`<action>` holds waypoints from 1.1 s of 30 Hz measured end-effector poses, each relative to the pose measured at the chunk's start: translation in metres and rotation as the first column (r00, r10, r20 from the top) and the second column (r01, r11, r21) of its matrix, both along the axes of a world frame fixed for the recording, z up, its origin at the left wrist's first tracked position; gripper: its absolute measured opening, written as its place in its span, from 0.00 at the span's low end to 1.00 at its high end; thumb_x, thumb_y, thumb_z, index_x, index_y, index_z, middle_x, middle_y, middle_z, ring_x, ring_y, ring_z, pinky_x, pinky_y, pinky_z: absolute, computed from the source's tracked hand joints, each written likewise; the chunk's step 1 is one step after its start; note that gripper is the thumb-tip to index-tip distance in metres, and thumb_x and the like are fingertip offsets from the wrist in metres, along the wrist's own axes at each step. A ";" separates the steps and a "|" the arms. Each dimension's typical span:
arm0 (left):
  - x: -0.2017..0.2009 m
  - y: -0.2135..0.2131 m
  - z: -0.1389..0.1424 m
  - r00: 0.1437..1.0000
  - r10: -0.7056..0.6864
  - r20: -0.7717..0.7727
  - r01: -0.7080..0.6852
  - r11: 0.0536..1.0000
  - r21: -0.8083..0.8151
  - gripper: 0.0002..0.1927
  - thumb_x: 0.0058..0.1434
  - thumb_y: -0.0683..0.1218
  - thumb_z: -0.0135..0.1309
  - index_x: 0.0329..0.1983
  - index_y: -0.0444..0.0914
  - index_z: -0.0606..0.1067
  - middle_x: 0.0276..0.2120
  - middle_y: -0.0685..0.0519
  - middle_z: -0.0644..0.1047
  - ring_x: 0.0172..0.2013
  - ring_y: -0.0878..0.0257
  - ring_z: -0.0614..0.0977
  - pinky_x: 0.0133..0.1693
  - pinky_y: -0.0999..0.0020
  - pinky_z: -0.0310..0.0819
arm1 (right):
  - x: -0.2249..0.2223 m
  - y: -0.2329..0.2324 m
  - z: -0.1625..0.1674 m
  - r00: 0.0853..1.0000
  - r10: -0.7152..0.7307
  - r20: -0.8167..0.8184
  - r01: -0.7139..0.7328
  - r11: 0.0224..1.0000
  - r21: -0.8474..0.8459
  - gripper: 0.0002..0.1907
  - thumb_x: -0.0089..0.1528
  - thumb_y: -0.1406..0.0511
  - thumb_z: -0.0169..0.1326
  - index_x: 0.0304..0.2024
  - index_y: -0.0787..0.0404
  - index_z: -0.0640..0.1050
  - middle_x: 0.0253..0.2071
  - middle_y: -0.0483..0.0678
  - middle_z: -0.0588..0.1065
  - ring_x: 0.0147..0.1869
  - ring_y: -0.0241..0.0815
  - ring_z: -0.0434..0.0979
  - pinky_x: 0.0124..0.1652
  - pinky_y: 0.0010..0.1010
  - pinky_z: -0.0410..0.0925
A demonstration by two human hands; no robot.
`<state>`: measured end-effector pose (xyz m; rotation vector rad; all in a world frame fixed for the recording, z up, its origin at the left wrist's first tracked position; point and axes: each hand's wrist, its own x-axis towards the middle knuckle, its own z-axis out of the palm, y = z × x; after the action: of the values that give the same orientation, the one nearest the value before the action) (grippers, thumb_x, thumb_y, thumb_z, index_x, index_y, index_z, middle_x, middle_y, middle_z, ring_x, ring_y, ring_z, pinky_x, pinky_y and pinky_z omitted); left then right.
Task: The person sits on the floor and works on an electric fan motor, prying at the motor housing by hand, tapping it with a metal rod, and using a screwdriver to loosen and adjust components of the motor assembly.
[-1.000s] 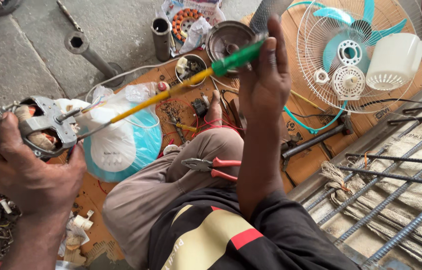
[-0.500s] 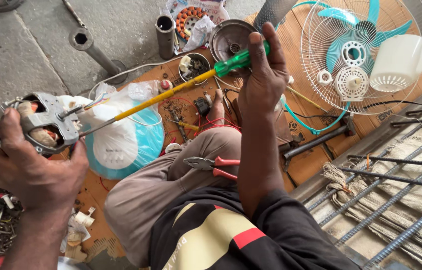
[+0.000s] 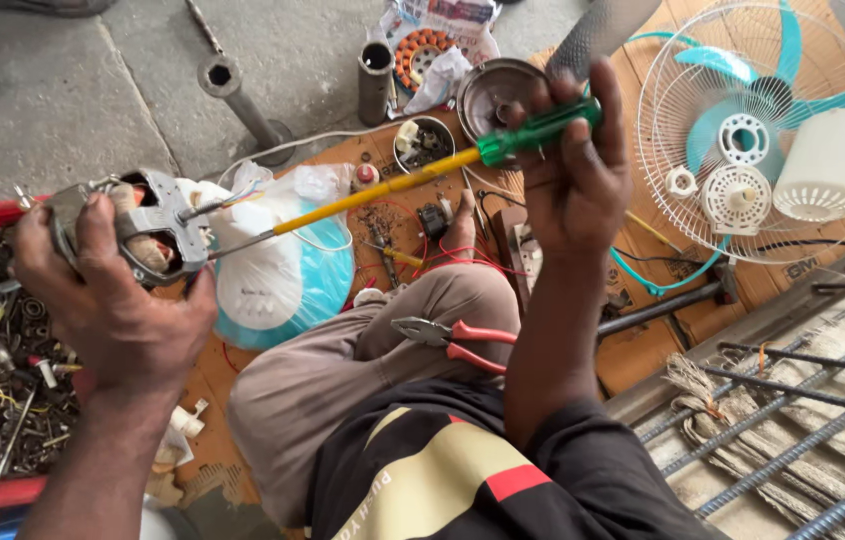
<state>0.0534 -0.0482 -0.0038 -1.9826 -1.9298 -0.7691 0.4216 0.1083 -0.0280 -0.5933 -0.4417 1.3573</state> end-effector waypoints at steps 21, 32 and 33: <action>0.004 -0.001 0.006 1.000 0.026 0.011 -0.026 1.000 -0.001 0.53 0.53 0.44 0.79 0.73 0.40 0.55 0.65 0.32 0.55 0.64 0.34 0.65 0.59 0.39 0.72 | 0.006 -0.002 -0.003 0.984 -0.051 0.173 0.012 0.976 0.219 0.22 0.74 0.74 0.56 0.70 0.66 0.68 0.49 0.52 0.78 0.52 0.45 0.79 0.53 0.41 0.75; 0.000 -0.001 0.001 1.000 0.027 0.005 -0.027 1.000 -0.012 0.52 0.54 0.44 0.78 0.74 0.41 0.55 0.66 0.32 0.55 0.66 0.35 0.64 0.63 0.36 0.70 | 0.008 -0.005 -0.005 0.997 -0.022 0.079 0.006 0.980 0.200 0.23 0.74 0.72 0.54 0.70 0.63 0.66 0.49 0.53 0.78 0.53 0.47 0.80 0.51 0.43 0.76; 0.000 -0.001 0.000 1.000 0.026 0.007 -0.026 1.000 -0.010 0.52 0.56 0.43 0.78 0.75 0.42 0.55 0.67 0.32 0.55 0.67 0.36 0.64 0.64 0.39 0.70 | 0.008 -0.005 -0.004 0.999 -0.012 0.040 0.006 0.989 0.148 0.24 0.73 0.72 0.54 0.70 0.63 0.66 0.49 0.53 0.78 0.53 0.47 0.80 0.51 0.43 0.77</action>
<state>0.0531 -0.0490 -0.0042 -1.9584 -1.9632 -0.7622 0.4295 0.1033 -0.0320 -0.5006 -0.5674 1.2926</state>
